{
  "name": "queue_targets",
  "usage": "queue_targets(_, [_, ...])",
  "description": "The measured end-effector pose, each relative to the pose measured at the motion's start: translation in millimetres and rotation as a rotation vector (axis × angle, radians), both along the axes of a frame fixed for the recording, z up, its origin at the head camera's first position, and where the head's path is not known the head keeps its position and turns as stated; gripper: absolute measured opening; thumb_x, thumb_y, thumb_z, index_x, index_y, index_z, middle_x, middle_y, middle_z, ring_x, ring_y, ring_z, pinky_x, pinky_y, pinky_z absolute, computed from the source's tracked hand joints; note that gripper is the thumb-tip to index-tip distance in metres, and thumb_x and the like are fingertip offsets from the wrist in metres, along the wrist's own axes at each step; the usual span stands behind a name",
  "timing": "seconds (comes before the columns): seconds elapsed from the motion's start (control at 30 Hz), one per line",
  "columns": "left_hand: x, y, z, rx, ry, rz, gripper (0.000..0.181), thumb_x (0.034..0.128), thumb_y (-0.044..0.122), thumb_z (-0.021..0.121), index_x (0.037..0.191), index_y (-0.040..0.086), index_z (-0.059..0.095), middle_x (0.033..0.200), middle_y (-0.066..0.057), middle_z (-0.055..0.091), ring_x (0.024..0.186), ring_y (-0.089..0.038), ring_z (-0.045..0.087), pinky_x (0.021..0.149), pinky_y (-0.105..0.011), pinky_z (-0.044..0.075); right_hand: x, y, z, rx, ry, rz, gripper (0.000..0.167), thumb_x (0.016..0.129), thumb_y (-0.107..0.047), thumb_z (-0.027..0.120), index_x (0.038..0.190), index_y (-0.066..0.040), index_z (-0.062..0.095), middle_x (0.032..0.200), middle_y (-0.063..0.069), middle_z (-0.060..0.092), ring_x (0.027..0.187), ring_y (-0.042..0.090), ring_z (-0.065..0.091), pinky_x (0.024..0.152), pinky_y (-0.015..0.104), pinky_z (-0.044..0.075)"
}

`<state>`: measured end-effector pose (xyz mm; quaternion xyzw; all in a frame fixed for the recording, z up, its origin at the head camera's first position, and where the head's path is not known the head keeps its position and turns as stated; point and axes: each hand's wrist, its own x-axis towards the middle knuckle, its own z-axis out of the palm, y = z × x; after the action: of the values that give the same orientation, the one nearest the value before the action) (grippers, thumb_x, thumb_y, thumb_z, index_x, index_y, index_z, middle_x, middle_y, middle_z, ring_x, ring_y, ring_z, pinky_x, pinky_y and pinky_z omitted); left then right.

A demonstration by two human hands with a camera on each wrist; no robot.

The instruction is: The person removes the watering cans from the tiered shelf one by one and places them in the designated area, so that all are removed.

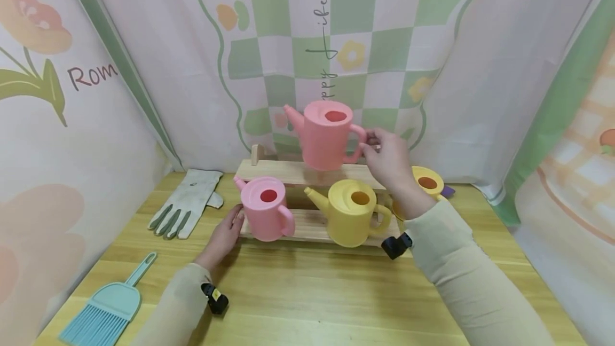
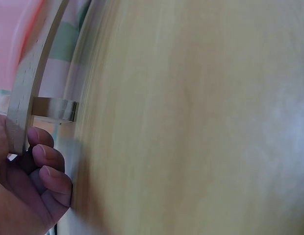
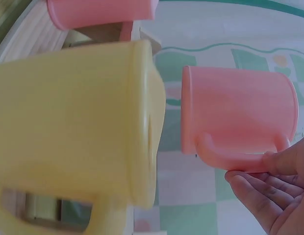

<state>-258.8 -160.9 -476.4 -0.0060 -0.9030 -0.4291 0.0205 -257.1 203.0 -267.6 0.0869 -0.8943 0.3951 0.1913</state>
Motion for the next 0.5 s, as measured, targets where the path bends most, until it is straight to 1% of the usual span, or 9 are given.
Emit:
queue_targets(0.07, [0.2, 0.3, 0.3, 0.003, -0.006, 0.002, 0.053, 0.1067, 0.038, 0.033, 0.153, 0.014, 0.031, 0.152, -0.016, 0.038, 0.136, -0.041, 0.037, 0.111, -0.057, 0.029, 2.4, 6.5, -1.2, -0.014, 0.002, -0.014, 0.026, 0.097, -0.011, 0.057, 0.115, 0.006, 0.062, 0.11, 0.025, 0.065, 0.095, 0.036, 0.068, 0.067, 0.019, 0.056])
queue_targets(0.13, [0.3, 0.3, 0.2, 0.006, -0.009, 0.002, 0.053, 0.1068, 0.038, 0.033, 0.153, 0.013, 0.031, 0.152, -0.016, 0.037, 0.137, -0.041, 0.036, 0.111, -0.057, 0.029, 4.3, 13.3, -2.7, -0.025, -0.005, -0.023, 0.026, 0.097, -0.01, 0.056, 0.115, 0.006, 0.062, 0.11, 0.025, 0.065, 0.091, 0.032, 0.07, 0.063, 0.012, 0.053])
queue_targets(0.23, [0.6, 0.6, 0.6, 0.008, -0.01, 0.001, 0.053, 0.1068, 0.038, 0.033, 0.153, 0.013, 0.031, 0.153, -0.016, 0.037, 0.137, -0.04, 0.036, 0.112, -0.057, 0.028, 6.5, 23.4, -4.9, -0.034, -0.011, -0.038, 0.026, 0.097, -0.01, 0.054, 0.115, 0.007, 0.062, 0.109, 0.025, 0.064, 0.087, 0.027, 0.07, 0.064, 0.011, 0.053])
queue_targets(0.4, [1.2, 0.4, 1.0, 0.006, -0.006, -0.002, 0.053, 0.107, 0.037, 0.032, 0.153, 0.012, 0.03, 0.153, -0.016, 0.036, 0.138, -0.04, 0.035, 0.113, -0.056, 0.028, 11.3, 37.5, -7.8, -0.045, -0.028, -0.064, 0.029, 0.097, -0.009, 0.052, 0.118, 0.009, 0.06, 0.11, 0.026, 0.063, 0.086, 0.021, 0.07, 0.064, 0.01, 0.053])
queue_targets(0.5, [1.6, 0.9, 1.8, 0.011, -0.011, -0.002, 0.053, 0.1072, 0.037, 0.032, 0.153, 0.012, 0.03, 0.154, -0.015, 0.035, 0.138, -0.039, 0.035, 0.113, -0.056, 0.027, 15.9, 47.0, -9.1, -0.058, -0.043, -0.077, 0.032, 0.098, -0.012, 0.051, 0.121, 0.009, 0.058, 0.113, 0.027, 0.062, 0.08, 0.003, 0.068, 0.062, 0.011, 0.053])
